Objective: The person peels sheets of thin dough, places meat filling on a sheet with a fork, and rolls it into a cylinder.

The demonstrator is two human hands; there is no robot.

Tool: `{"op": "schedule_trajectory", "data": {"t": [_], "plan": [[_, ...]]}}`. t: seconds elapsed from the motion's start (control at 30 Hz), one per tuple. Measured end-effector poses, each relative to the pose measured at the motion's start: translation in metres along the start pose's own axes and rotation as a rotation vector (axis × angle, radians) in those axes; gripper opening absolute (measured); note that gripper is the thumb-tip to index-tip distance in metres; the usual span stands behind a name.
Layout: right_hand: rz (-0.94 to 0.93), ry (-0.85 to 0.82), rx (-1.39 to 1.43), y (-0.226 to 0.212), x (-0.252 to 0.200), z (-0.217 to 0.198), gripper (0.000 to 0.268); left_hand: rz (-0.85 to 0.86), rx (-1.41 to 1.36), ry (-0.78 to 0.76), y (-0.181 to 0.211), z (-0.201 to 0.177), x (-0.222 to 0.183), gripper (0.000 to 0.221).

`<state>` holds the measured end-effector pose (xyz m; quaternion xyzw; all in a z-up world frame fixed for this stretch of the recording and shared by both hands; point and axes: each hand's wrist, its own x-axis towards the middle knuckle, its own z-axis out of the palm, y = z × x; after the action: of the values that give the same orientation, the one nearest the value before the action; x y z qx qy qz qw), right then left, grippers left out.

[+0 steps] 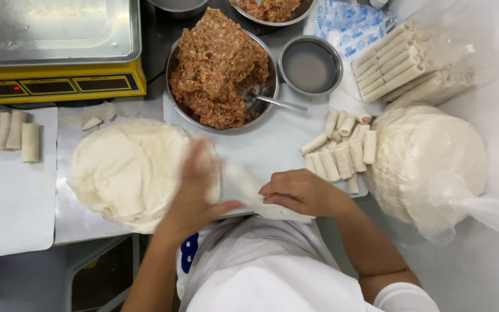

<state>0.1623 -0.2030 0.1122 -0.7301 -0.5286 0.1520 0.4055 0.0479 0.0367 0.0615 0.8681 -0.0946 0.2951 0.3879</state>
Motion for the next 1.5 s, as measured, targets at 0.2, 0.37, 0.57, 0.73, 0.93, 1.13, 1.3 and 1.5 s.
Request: {"op": "schedule_trajectory", "data": {"t": [0.2, 0.37, 0.57, 0.73, 0.93, 1.13, 1.3, 1.5], "plan": [[-0.093, 0.371, -0.557, 0.033, -0.032, -0.079, 0.022, 0.023, -0.180, -0.124, -0.011, 0.032, 0.070, 0.020], [-0.105, 0.427, -0.513, 0.039, -0.080, 0.003, 0.020, -0.011, -0.017, -0.160, -0.017, 0.032, 0.041, 0.026], [-0.142, 0.153, -0.423, 0.057, -0.044, 0.079, 0.036, -0.018, 0.574, -0.293, -0.057, 0.041, -0.018, 0.031], [0.185, 0.470, -0.564, 0.127, 0.011, -0.042, 0.042, 0.071, 0.473, -0.190, -0.015, 0.054, -0.049, 0.030], [0.682, 0.301, -0.918, 0.173, 0.036, -0.070, 0.056, 0.090, 0.466, -0.159, -0.004, 0.052, -0.061, 0.022], [0.225, 0.131, -0.753, 0.114, 0.041, 0.081, 0.061, 0.135, 0.509, -0.151, -0.002, 0.048, -0.062, 0.019], [0.785, -0.421, -0.719, 0.070, 0.054, 0.019, 0.083, 0.112, 0.474, -0.208, -0.006, 0.045, -0.074, 0.027], [0.201, 0.387, -1.114, 0.139, 0.056, -0.003, 0.021, 0.251, 0.290, -0.302, 0.009, 0.066, -0.052, 0.035]]}}
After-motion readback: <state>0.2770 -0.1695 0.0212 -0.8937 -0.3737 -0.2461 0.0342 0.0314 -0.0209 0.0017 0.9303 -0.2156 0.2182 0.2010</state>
